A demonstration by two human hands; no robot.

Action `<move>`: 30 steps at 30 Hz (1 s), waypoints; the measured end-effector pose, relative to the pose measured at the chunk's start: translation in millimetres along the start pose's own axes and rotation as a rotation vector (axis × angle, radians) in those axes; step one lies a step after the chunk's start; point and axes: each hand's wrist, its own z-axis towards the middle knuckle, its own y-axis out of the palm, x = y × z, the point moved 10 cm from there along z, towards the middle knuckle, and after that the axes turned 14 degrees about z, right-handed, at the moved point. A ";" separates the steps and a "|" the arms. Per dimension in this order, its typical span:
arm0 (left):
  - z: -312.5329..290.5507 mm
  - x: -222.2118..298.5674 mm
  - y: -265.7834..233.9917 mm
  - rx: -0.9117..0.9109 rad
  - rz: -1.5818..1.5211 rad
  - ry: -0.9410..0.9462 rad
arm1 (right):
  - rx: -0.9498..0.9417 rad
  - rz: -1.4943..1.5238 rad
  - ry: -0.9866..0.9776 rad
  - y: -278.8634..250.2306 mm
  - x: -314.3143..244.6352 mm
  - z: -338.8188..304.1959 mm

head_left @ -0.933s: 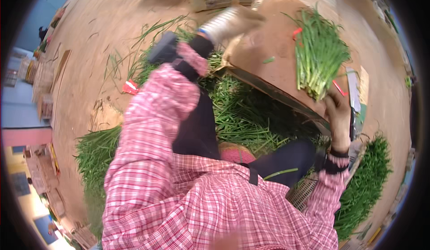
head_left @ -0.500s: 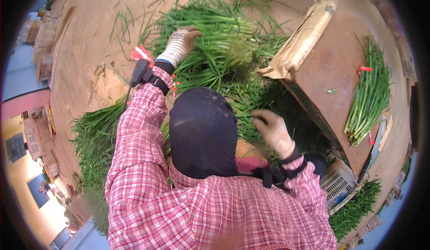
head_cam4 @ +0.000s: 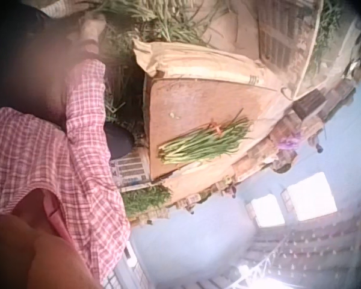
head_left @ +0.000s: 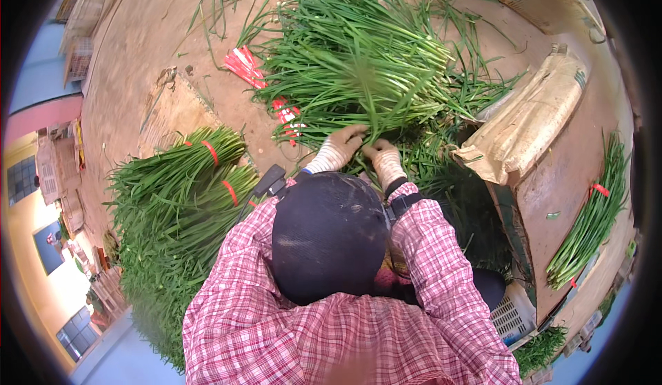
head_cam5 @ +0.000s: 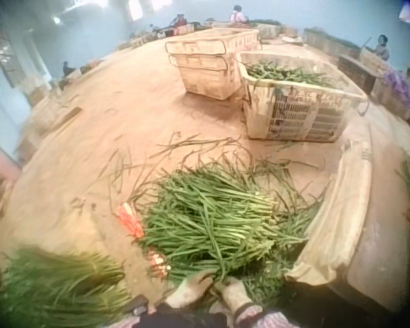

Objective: The person gathers a bunch of chives, pulls off loose leaves by hand, and aligns the stems on a wooden board. They then pick up a red tie and wrap it around the chives before placing the bundle into a plastic crate.

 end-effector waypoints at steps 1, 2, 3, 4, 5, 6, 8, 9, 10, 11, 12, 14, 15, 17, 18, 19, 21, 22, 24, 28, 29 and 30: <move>-7.4 -11.6 -14.1 0.094 0.050 -0.021 | 0.138 -0.082 -0.104 -12.0 -23.0 -7.6; -14.1 -24.0 -29.7 0.183 0.100 -0.041 | 0.279 -0.166 -0.205 -25.6 -46.6 -18.2; -27.7 -22.3 -47.8 0.267 0.102 -0.050 | 0.259 -0.038 -0.291 -26.3 -76.8 -39.0; -41.1 -19.9 -71.9 0.372 0.113 -0.056 | 0.227 0.092 -0.392 -25.6 -111.6 -54.1; -49.5 -34.0 -78.7 0.403 -0.048 -0.159 | 0.195 0.193 -0.399 -29.4 -132.9 -64.9; -60.2 -52.1 -82.2 0.434 -0.205 -0.267 | 0.161 0.298 -0.405 -32.7 -149.6 -74.1; -75.4 -84.5 -77.2 0.395 -0.405 -0.378 | 0.047 0.211 -0.447 -25.7 -192.6 -86.8; -81.4 -84.5 -73.1 0.411 -0.311 -0.397 | 0.061 0.172 -0.425 -29.7 -202.0 -88.0; -92.7 -82.2 -75.9 0.440 -0.206 -0.419 | 0.060 0.175 -0.427 -29.2 -200.2 -81.5; -101.6 -78.0 -74.3 0.444 -0.201 -0.419 | 0.006 0.047 -0.511 -19.9 -203.0 -73.7; -103.5 -67.3 -60.3 0.354 -0.218 -0.387 | -0.043 -0.088 -0.593 -11.4 -203.0 -69.7; -98.4 -43.8 -33.5 0.165 -0.251 -0.317 | -0.003 -0.665 -0.426 -8.0 -167.3 -48.1; -87.0 -21.2 -33.6 0.105 0.018 -0.183 | 0.047 -0.705 -0.366 -15.0 -150.1 -41.1; -72.5 9.0 -42.3 0.216 0.126 0.047 | 0.119 -0.683 -0.281 -25.5 -109.6 -28.1; -77.6 36.7 -55.3 0.350 0.246 0.251 | 0.132 -0.614 -0.263 -24.5 -94.1 -26.0; -63.4 52.7 -61.1 0.339 0.327 0.246 | 0.161 -0.477 -0.178 -31.8 -80.9 -26.2; -48.1 114.3 -70.8 0.431 0.406 0.402 | 0.326 -0.024 -0.127 -57.4 -60.3 -40.3; -40.4 132.0 -78.1 0.477 0.428 0.467 | 0.389 0.219 -0.054 -60.2 -51.1 -43.2; -24.6 153.2 -82.1 0.498 0.486 0.538 | 0.401 0.285 -0.072 -59.5 -56.3 -45.5; 20.7 169.0 -49.4 0.393 0.429 0.602 | 0.577 0.599 -0.257 -97.0 -74.1 -44.3; 29.5 168.9 -40.7 0.360 0.516 0.630 | 0.562 0.627 -0.286 -102.7 -82.4 -42.3; 33.6 174.5 -36.8 0.358 0.512 0.642 | 0.549 0.655 -0.316 -107.9 -93.0 -41.9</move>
